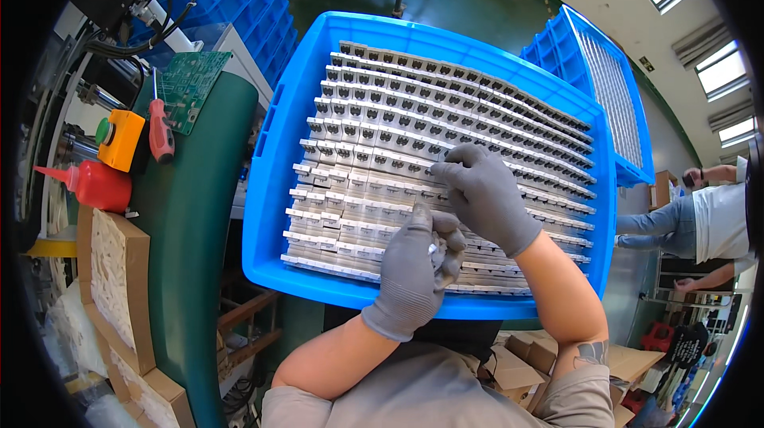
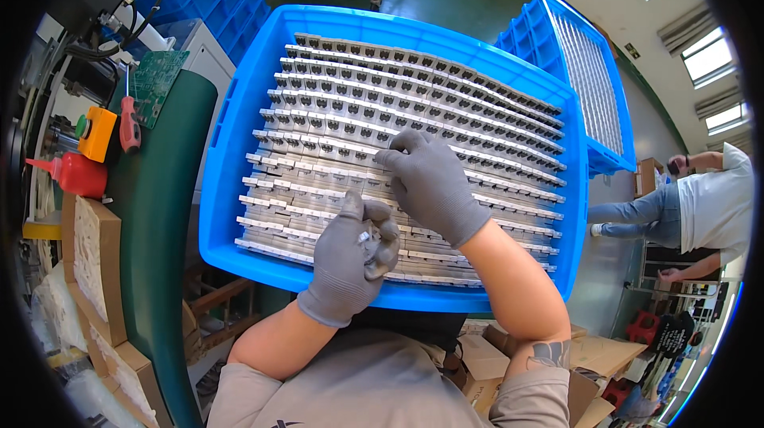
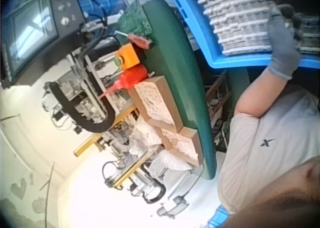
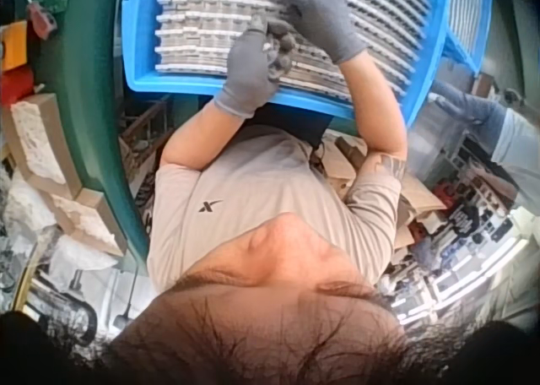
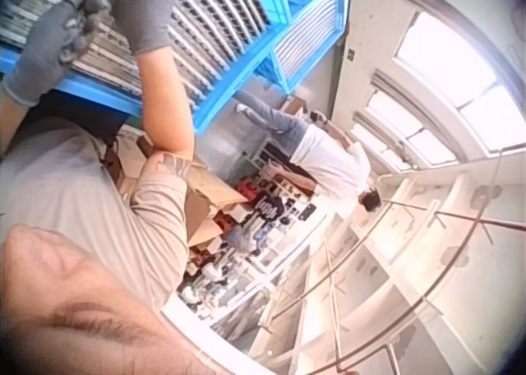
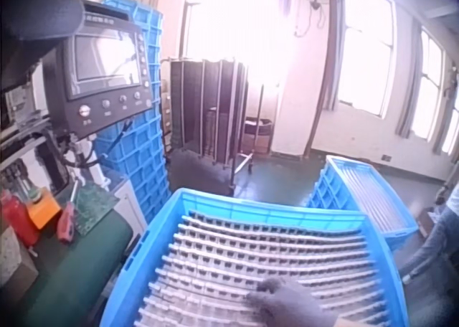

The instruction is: The person sorts small white rectangular components from a blue tray into a cardboard box. They pick up handfuls of the items, separate them, and place them into the box while wearing grey gloves.

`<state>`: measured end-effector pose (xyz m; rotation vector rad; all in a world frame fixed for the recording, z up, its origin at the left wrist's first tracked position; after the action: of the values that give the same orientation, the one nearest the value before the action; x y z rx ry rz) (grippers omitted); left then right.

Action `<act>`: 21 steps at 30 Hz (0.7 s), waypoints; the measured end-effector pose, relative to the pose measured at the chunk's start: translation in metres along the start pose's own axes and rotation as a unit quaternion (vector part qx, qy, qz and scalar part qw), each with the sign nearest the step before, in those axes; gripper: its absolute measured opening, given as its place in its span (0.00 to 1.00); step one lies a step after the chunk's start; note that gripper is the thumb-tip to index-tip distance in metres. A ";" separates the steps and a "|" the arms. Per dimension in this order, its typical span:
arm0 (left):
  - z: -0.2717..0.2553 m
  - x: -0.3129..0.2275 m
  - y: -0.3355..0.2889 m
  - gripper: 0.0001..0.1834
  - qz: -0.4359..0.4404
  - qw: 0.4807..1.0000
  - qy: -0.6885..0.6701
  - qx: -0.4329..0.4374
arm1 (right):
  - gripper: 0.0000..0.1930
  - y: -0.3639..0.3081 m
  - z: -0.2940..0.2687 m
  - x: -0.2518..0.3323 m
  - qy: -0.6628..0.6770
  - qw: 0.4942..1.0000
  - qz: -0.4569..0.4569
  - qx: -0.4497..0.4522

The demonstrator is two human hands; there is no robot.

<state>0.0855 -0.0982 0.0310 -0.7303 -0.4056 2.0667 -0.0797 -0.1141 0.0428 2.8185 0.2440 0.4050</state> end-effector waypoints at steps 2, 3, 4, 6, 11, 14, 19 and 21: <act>0.002 -0.002 0.000 0.25 -0.001 1.000 -0.021 -0.018 | 0.16 0.002 -0.004 0.000 0.008 1.000 0.020 -0.012; 0.003 -0.002 0.000 0.25 0.000 1.000 -0.022 -0.019 | 0.17 0.004 -0.005 0.001 0.012 0.999 0.030 -0.018; 0.003 -0.002 0.000 0.25 0.001 1.000 -0.023 -0.020 | 0.17 0.005 -0.005 0.004 -0.005 1.000 0.020 -0.001; 0.004 -0.002 -0.001 0.25 0.007 1.000 -0.023 -0.018 | 0.17 0.008 -0.004 0.008 -0.038 0.999 -0.003 0.033; 0.001 -0.002 0.000 0.25 0.008 1.000 -0.025 -0.003 | 0.14 0.012 -0.003 0.004 -0.016 0.999 0.030 -0.001; 0.001 -0.001 0.000 0.25 0.017 1.000 -0.012 0.002 | 0.13 0.017 0.003 0.003 -0.035 0.998 0.045 0.021; 0.001 -0.001 0.000 0.25 0.014 1.000 -0.009 0.001 | 0.12 0.020 0.011 0.001 -0.060 0.996 0.060 0.020; 0.001 -0.002 -0.001 0.25 0.014 1.000 -0.007 -0.001 | 0.09 0.016 0.001 0.002 -0.023 0.998 0.059 -0.014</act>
<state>0.0866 -0.0995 0.0333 -0.7259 -0.4077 2.0998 -0.0756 -0.1294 0.0477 2.8198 0.0620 0.3654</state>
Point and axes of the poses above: each hand's wrist, its own y-axis towards the middle knuckle, its own z-axis out of the palm, x = y × z, the point moved 2 cm from there along y, towards the middle knuckle, and after that the axes turned 2 degrees about -y, right-handed, at the moved point
